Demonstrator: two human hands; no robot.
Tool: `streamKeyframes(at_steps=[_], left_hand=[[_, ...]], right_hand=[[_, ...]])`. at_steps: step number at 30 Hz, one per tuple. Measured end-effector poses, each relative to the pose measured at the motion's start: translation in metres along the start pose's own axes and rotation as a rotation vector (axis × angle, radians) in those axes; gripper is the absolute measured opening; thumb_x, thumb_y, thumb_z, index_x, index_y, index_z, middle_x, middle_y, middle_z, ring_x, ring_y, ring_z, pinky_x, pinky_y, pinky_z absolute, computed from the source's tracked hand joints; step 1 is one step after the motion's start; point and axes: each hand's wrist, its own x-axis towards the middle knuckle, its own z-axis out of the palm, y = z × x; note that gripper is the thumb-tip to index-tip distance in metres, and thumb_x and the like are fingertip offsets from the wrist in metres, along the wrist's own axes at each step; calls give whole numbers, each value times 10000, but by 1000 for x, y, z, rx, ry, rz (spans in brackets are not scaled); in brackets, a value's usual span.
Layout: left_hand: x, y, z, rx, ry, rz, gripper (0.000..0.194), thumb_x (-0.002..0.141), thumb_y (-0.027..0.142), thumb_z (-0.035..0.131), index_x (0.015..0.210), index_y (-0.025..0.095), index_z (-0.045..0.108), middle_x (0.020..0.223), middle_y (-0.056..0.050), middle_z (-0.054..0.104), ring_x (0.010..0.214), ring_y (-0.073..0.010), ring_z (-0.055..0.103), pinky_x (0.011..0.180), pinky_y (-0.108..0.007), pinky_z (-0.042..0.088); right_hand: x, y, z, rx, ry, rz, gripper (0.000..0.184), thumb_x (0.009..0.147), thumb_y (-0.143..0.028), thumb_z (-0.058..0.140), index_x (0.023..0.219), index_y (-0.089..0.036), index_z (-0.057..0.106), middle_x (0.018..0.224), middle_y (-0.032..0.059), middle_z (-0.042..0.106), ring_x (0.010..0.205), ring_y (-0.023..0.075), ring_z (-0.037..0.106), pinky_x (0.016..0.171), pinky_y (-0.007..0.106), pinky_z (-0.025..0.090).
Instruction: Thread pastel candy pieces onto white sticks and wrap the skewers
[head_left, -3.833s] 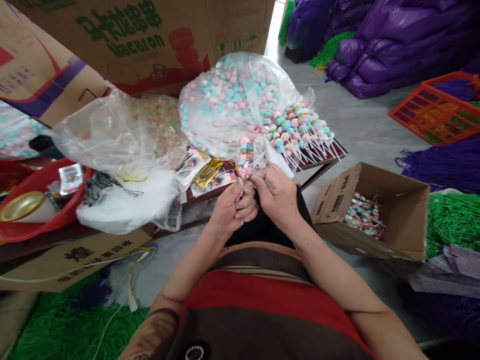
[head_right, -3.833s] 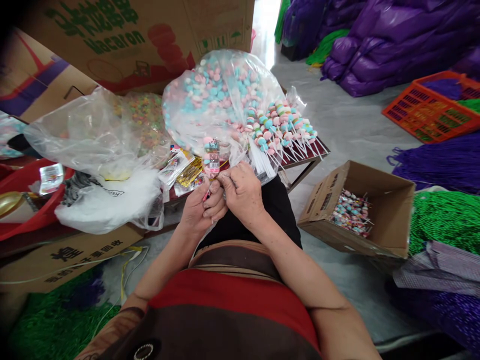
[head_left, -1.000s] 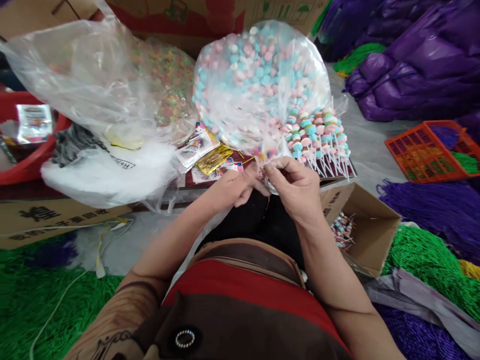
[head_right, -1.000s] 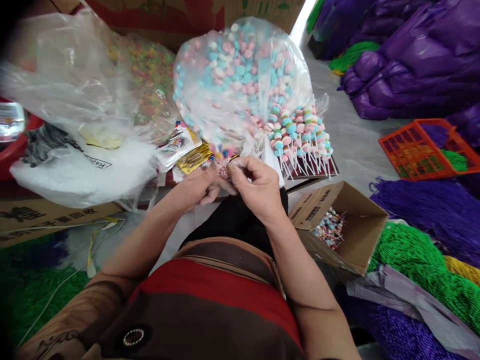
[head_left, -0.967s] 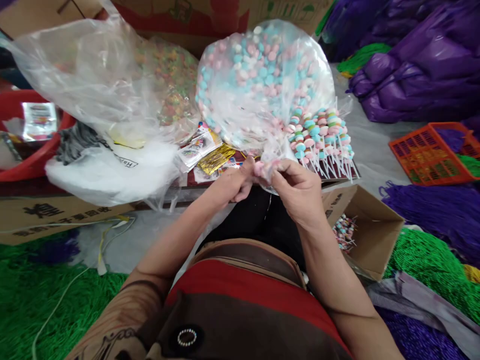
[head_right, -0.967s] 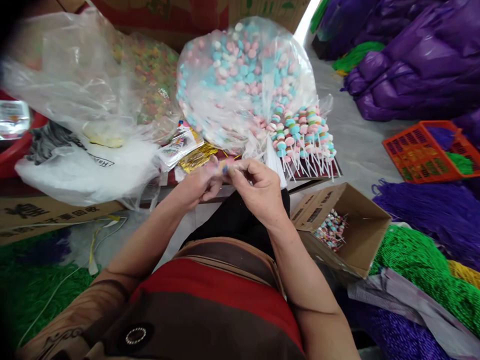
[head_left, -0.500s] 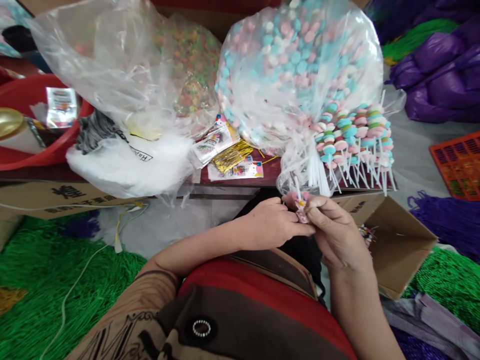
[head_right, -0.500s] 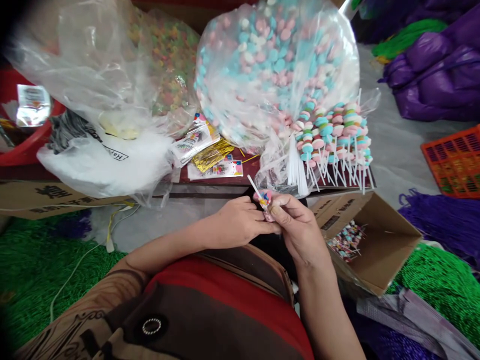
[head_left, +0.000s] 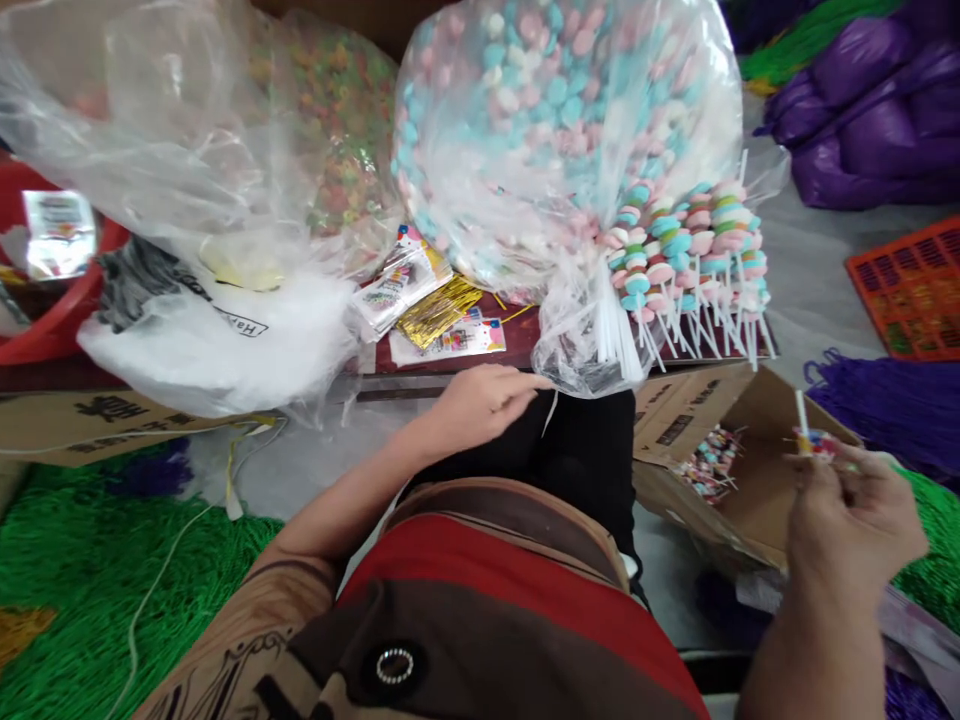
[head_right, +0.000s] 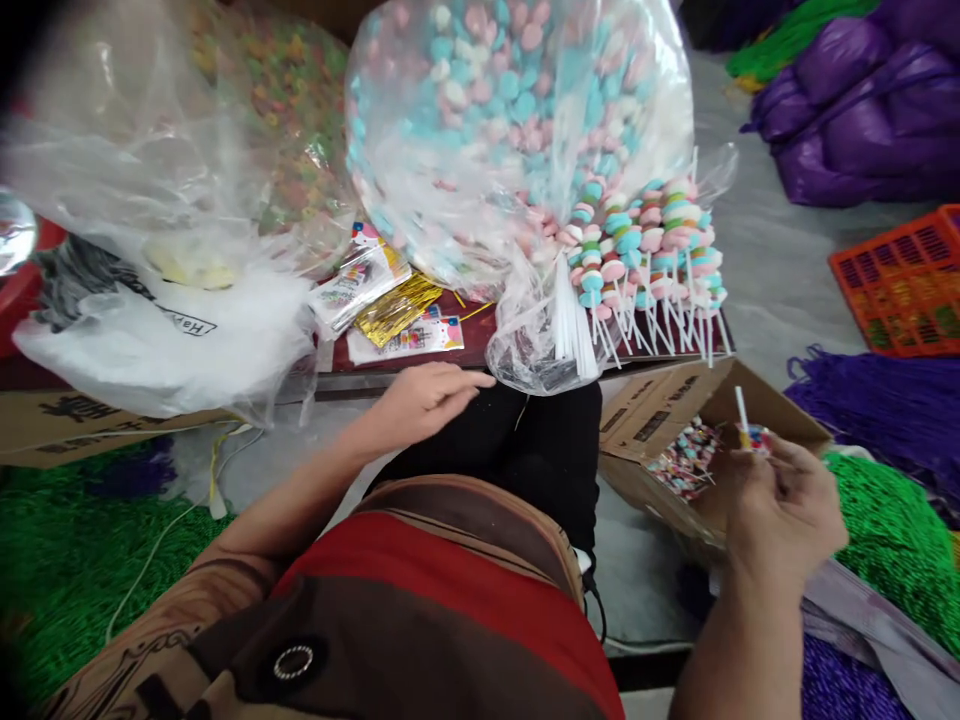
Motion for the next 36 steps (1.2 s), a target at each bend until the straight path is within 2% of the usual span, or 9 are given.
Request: streamKeyframes(at_steps=[3, 6, 11, 14, 17, 25, 30, 33, 36], left_hand=[[0, -23, -7, 112, 122, -117, 309, 1028, 201, 503, 1146, 162, 786, 1010, -96, 802, 935, -189, 722, 859, -313, 539], [7, -45, -10, 362, 154, -273, 261, 996, 245, 574, 1114, 161, 791, 1013, -128, 766, 1002, -269, 679, 920, -406, 512], [23, -68, -9, 583, 77, -481, 208, 932, 306, 705, 1078, 188, 795, 1096, -163, 729, 1103, -362, 614, 944, -485, 446], [28, -71, -7, 588, 47, -501, 186, 956, 304, 674, 1054, 202, 795, 1094, -149, 734, 1093, -351, 615, 942, -475, 427], [32, -73, -6, 604, 46, -509, 190, 981, 307, 634, 979, 199, 791, 1051, -140, 746, 1038, -338, 633, 911, -461, 420], [26, -91, -4, 505, 236, -470, 346, 1047, 338, 507, 823, 197, 730, 887, -104, 749, 908, -271, 666, 856, -400, 442], [17, -80, -7, 371, 488, -191, 423, 1098, 465, 397, 1012, 221, 731, 1118, -90, 796, 1077, -216, 699, 1016, -387, 444], [20, -62, -6, 331, 454, -34, 437, 1105, 460, 372, 1021, 225, 731, 1051, -77, 802, 1012, -198, 711, 1023, -383, 456], [26, -42, -5, 208, 403, -23, 365, 1086, 443, 444, 1077, 212, 726, 1024, -81, 780, 979, -193, 696, 960, -360, 478]], right_hand=[[20, 54, -15, -278, -32, -103, 21, 784, -321, 718, 789, -301, 719, 825, 83, 751, 1038, 440, 743, 944, 647, 533], [22, 60, -18, -181, 75, -305, 163, 839, -261, 717, 981, -330, 758, 1101, 70, 790, 1255, 425, 691, 1098, 671, 480], [-9, -30, 14, 161, -28, -424, 187, 953, -276, 699, 1100, -305, 811, 1204, 79, 808, 1163, 303, 765, 1066, 526, 581], [-36, -90, 36, 318, -216, -554, 200, 992, -259, 667, 1158, -256, 778, 1275, 84, 792, 1185, 251, 760, 1077, 518, 588], [-58, -126, 54, 462, -373, -604, 160, 1000, -213, 658, 1097, -250, 779, 1205, 75, 816, 1126, 217, 782, 1040, 442, 618], [-89, -163, 95, 575, -763, -421, 255, 1019, -398, 626, 1049, -230, 817, 1019, 66, 852, 932, 208, 808, 918, 387, 652], [-88, -203, 115, 592, -809, -306, 476, 975, -629, 613, 1088, -213, 814, 1045, 90, 837, 954, 238, 782, 924, 415, 627], [-88, -221, 127, 592, -908, -273, 544, 892, -720, 673, 972, -196, 798, 910, 57, 808, 888, 217, 748, 878, 364, 606], [-90, -221, 135, 737, -965, -106, 543, 834, -740, 727, 856, -197, 744, 747, 7, 719, 710, 156, 668, 730, 301, 583]])
